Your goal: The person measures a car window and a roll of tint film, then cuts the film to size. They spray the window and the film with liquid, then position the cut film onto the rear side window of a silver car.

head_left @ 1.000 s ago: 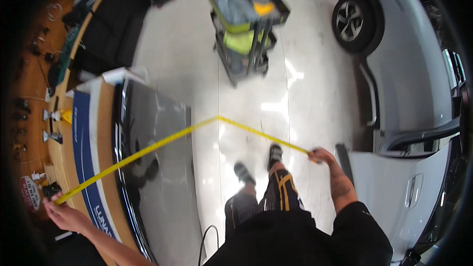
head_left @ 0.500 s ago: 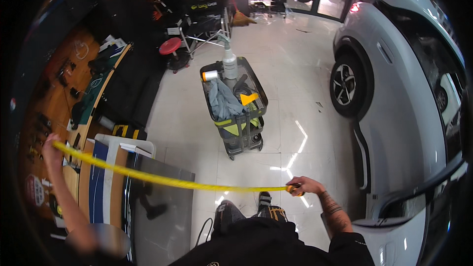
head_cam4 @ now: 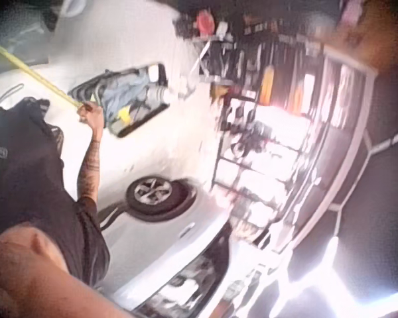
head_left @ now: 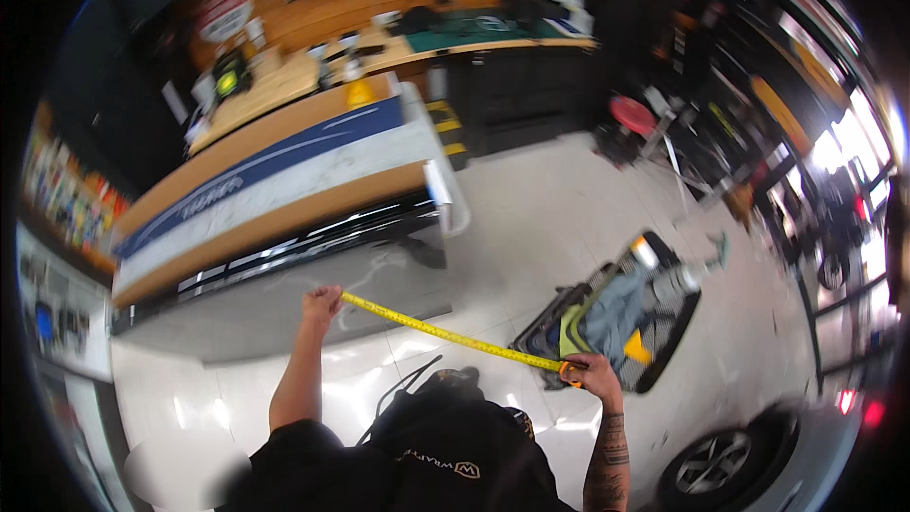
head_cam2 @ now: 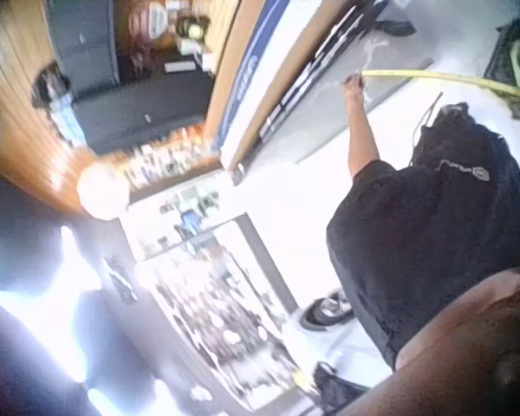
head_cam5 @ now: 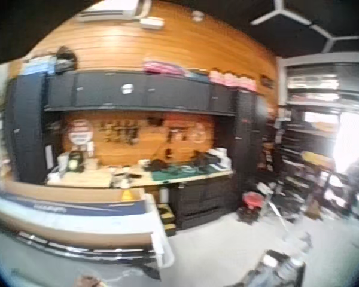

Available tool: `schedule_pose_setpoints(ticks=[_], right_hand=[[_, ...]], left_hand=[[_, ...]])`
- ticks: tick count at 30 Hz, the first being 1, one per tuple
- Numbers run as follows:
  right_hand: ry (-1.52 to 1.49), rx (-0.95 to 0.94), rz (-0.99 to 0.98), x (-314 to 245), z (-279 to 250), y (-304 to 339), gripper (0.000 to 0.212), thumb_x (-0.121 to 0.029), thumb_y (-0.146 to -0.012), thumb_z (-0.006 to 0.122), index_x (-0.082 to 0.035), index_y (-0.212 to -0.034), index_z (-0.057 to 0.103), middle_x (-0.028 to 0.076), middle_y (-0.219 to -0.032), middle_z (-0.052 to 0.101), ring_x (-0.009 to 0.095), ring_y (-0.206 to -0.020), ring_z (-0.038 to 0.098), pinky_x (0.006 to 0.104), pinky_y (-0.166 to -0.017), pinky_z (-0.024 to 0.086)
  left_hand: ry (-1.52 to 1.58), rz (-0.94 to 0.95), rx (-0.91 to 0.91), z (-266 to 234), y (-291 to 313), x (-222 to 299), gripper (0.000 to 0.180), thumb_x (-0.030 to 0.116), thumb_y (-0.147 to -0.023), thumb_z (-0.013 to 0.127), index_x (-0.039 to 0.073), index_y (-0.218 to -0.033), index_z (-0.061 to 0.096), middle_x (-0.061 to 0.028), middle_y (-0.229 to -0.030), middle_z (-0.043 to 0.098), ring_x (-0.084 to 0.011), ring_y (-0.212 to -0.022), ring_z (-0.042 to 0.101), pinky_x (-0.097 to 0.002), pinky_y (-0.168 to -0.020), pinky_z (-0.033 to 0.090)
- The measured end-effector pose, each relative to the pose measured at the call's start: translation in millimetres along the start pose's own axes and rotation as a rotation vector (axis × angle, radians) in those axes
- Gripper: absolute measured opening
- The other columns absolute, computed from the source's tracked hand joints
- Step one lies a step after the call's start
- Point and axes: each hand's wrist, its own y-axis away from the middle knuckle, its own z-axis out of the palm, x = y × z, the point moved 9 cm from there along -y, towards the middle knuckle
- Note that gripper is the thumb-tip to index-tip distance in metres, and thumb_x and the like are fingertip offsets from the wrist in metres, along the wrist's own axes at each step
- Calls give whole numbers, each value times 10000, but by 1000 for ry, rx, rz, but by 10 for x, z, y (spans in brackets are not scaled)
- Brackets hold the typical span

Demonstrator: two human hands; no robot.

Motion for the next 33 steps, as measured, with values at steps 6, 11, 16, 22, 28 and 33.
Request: schedule_pose_setpoints(ticks=[6, 11, 16, 22, 28, 33], right_hand=[[87, -408, -140, -998, 469, -1966, 286, -165, -633, 687, 21, -849, 672, 73, -698, 649, 113, -644, 587, 250, -607, 465], [150, -597, -250, -1776, 899, -3153, 221, -173, -627, 682, -1, -767, 692, 58, -669, 646, 103, -606, 567, 243, -567, 450], [218, -674, -358, -2467, 1330, -3456, 267, -213, -618, 696, 0, -780, 691, 69, -678, 647, 127, -599, 568, 233, -583, 441], [298, -672, -328, -2621, 1593, -3811, 341, -196, -646, 690, 27, -900, 642, 67, -735, 644, 143, -696, 587, 227, -688, 458], [198, -656, -281, -2472, 1598, -3927, 472, -117, -664, 681, 62, -1062, 500, 101, -888, 607, 142, -797, 591, 244, -723, 461], [164, -631, -211, -2572, 1598, -3769, 503, -141, -670, 693, 42, -1084, 473, 63, -783, 614, 122, -755, 577, 229, -677, 436]], left_hand=[[244, 109, 329, -1012, -202, 115, 117, 64, -788, 684, 24, -806, 576, -38, -665, 574, -116, -502, 525, -223, -450, 452], [171, 166, 440, -1210, -168, 628, 63, 66, -811, 642, 20, -811, 599, -44, -669, 598, -110, -533, 565, -213, -450, 459], [-84, 174, 607, -1738, -169, 855, 77, 71, -822, 625, 7, -862, 608, -59, -699, 616, -116, -566, 590, -216, -488, 489], [-117, 269, 550, -2026, -488, 1076, 146, 119, -826, 639, -12, -889, 625, -56, -712, 617, -108, -583, 581, -213, -518, 487], [-321, 349, 404, -2010, -719, 1202, 206, 157, -829, 645, -31, -913, 640, -57, -733, 627, -94, -618, 580, -205, -541, 470], [-324, 323, 390, -2009, -745, 1144, 198, 161, -830, 650, -26, -897, 649, -53, -742, 633, -88, -628, 576, -206, -551, 460]])
